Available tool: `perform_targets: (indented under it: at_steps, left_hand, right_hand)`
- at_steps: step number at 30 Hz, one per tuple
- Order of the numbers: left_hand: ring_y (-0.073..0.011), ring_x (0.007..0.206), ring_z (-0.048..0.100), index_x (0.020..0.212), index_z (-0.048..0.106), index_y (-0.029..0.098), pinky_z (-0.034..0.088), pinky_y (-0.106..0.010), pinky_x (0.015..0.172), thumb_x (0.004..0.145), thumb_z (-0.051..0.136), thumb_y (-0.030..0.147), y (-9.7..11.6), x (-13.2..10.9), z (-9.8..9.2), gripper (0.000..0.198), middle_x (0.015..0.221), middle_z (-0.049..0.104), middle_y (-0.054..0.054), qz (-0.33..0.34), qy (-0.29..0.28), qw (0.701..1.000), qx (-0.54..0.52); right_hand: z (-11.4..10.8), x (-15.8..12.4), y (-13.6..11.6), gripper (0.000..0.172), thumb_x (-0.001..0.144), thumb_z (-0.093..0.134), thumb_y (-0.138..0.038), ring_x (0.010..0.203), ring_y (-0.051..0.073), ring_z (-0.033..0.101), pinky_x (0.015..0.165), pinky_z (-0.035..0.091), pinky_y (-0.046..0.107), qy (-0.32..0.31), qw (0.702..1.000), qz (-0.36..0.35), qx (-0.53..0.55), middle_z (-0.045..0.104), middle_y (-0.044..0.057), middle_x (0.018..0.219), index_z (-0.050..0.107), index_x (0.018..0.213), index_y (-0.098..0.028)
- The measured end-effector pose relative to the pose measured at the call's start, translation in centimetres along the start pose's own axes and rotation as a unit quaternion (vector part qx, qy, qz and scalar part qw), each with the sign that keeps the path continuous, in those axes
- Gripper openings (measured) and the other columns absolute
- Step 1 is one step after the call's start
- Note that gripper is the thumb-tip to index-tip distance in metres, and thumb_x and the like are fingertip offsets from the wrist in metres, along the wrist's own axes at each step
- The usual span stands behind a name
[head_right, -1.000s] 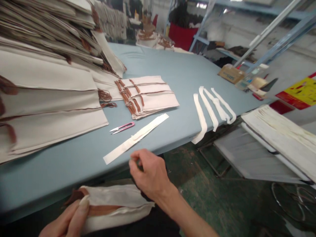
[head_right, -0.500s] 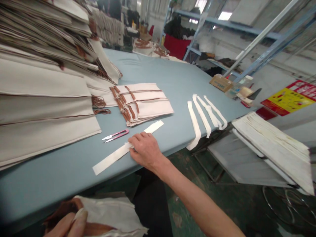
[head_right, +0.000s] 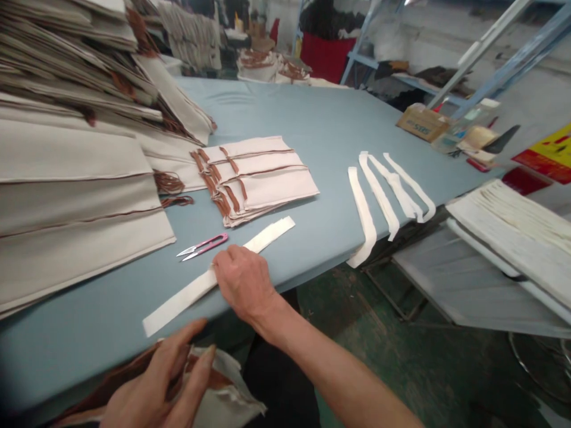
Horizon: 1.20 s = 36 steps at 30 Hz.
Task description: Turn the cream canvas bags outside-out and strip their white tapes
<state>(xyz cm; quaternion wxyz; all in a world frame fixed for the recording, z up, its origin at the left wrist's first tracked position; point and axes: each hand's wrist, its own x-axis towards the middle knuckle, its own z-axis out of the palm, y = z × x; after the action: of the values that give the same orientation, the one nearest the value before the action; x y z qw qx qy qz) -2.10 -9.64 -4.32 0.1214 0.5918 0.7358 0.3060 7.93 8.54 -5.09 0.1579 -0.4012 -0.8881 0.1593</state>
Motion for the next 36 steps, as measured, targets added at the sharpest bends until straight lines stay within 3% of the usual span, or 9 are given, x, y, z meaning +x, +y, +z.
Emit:
perform_targets:
  at_steps: [6, 11, 15, 18, 23, 25, 29, 31, 36]
  left_hand:
    - [-0.0217, 0.063, 0.083, 0.158, 0.045, 0.017, 0.056, -0.028, 0.053, 0.114, 0.047, 0.043, -0.7, 2.5, 1.2, 0.051, 0.081, 0.086, 0.001, 0.036, -0.073, 0.997, 0.014]
    - [-0.0275, 0.064, 0.084, 0.157, 0.048, 0.012, 0.051, -0.032, 0.051, 0.107, 0.049, 0.032, 0.3, 5.0, 2.1, 0.054, 0.078, 0.086, -0.002, -0.003, -0.11, 0.991, 0.073]
    - [-0.0305, 0.072, 0.085, 0.164, 0.041, 0.01, 0.053, -0.034, 0.057, 0.106, 0.053, 0.027, 1.5, 6.2, 2.1, 0.062, 0.082, 0.087, -0.004, -0.061, -0.196, 0.97, 0.134]
    - [-0.032, 0.076, 0.086, 0.163, 0.047, 0.012, 0.055, -0.034, 0.06, 0.108, 0.053, 0.028, 2.3, 6.8, 1.9, 0.057, 0.084, 0.088, -0.008, -0.09, -0.234, 0.947, 0.202]
    - [-0.0323, 0.078, 0.087, 0.159, 0.053, 0.011, 0.059, -0.033, 0.062, 0.11, 0.052, 0.028, 2.9, 7.4, 1.6, 0.053, 0.085, 0.088, -0.012, -0.086, -0.25, 0.933, 0.243]
    - [-0.0326, 0.078, 0.087, 0.161, 0.051, 0.011, 0.06, -0.034, 0.062, 0.11, 0.052, 0.028, 2.9, 7.4, 1.7, 0.054, 0.087, 0.088, -0.013, -0.089, -0.258, 0.931, 0.244]
    - [-0.0344, 0.083, 0.087, 0.159, 0.051, 0.01, 0.062, -0.037, 0.066, 0.111, 0.048, 0.029, 3.0, 7.4, 1.9, 0.052, 0.09, 0.088, -0.013, -0.102, -0.274, 0.923, 0.251]
    - [-0.0351, 0.083, 0.087, 0.158, 0.053, 0.009, 0.063, -0.039, 0.068, 0.112, 0.047, 0.03, 3.0, 7.3, 2.0, 0.05, 0.089, 0.087, -0.013, -0.096, -0.272, 0.922, 0.256]
    - [-0.0345, 0.079, 0.086, 0.152, 0.058, 0.01, 0.062, -0.037, 0.065, 0.113, 0.044, 0.03, 3.3, 7.2, 1.9, 0.046, 0.082, 0.085, -0.012, -0.071, -0.253, 0.927, 0.268]
  right_hand:
    - [-0.5, 0.1, 0.1, 0.011, 0.106, 0.065, -0.02, 0.087, 0.019, 0.072, 0.08, 0.048, 0.029, -0.014, 0.994, 0.021, 0.11, 0.079, 0.004, 0.095, 0.073, 0.099, -0.02]
    - [-1.0, 0.0, 0.6, 0.011, 0.102, 0.068, -0.016, 0.087, 0.018, 0.073, 0.081, 0.049, 0.027, -0.029, 0.981, 0.038, 0.186, 0.08, 0.003, 0.094, 0.076, 0.095, -0.02]
    - [-1.2, 0.5, 1.2, 0.013, 0.098, 0.07, -0.013, 0.08, 0.016, 0.072, 0.075, 0.048, 0.025, -0.041, 0.968, 0.055, 0.242, 0.08, 0.0, 0.087, 0.078, 0.091, -0.02]
    - [-1.3, 1.1, 2.0, 0.013, 0.096, 0.067, -0.014, 0.075, 0.014, 0.071, 0.07, 0.048, 0.023, -0.036, 0.957, 0.074, 0.277, 0.078, -0.002, 0.081, 0.077, 0.089, -0.019]
    - [-1.5, 1.3, 2.6, 0.013, 0.099, 0.064, -0.021, 0.072, 0.013, 0.068, 0.071, 0.051, 0.022, -0.027, 0.948, 0.085, 0.307, 0.076, -0.003, 0.08, 0.076, 0.095, -0.018]
    - [-1.7, 0.9, 2.6, 0.012, 0.098, 0.068, -0.023, 0.076, 0.014, 0.07, 0.076, 0.053, 0.024, -0.031, 0.954, 0.057, 0.292, 0.078, -0.001, 0.09, 0.075, 0.106, -0.018]
    - [-2.3, 0.1, 2.4, 0.017, 0.098, 0.072, -0.02, 0.105, 0.021, 0.073, 0.093, 0.055, 0.03, -0.038, 0.986, -0.053, 0.155, 0.078, 0.006, 0.117, 0.072, 0.115, -0.021]
    - [-2.7, 0.1, 2.5, 0.012, 0.103, 0.07, -0.021, 0.112, 0.022, 0.072, 0.094, 0.054, 0.031, -0.056, 0.988, -0.097, 0.105, 0.077, 0.007, 0.119, 0.072, 0.114, -0.021]
    - [-3.5, 0.8, 2.4, 0.011, 0.108, 0.069, -0.029, 0.107, 0.022, 0.071, 0.086, 0.052, 0.03, -0.086, 0.985, -0.143, 0.045, 0.075, 0.007, 0.114, 0.073, 0.11, -0.019]
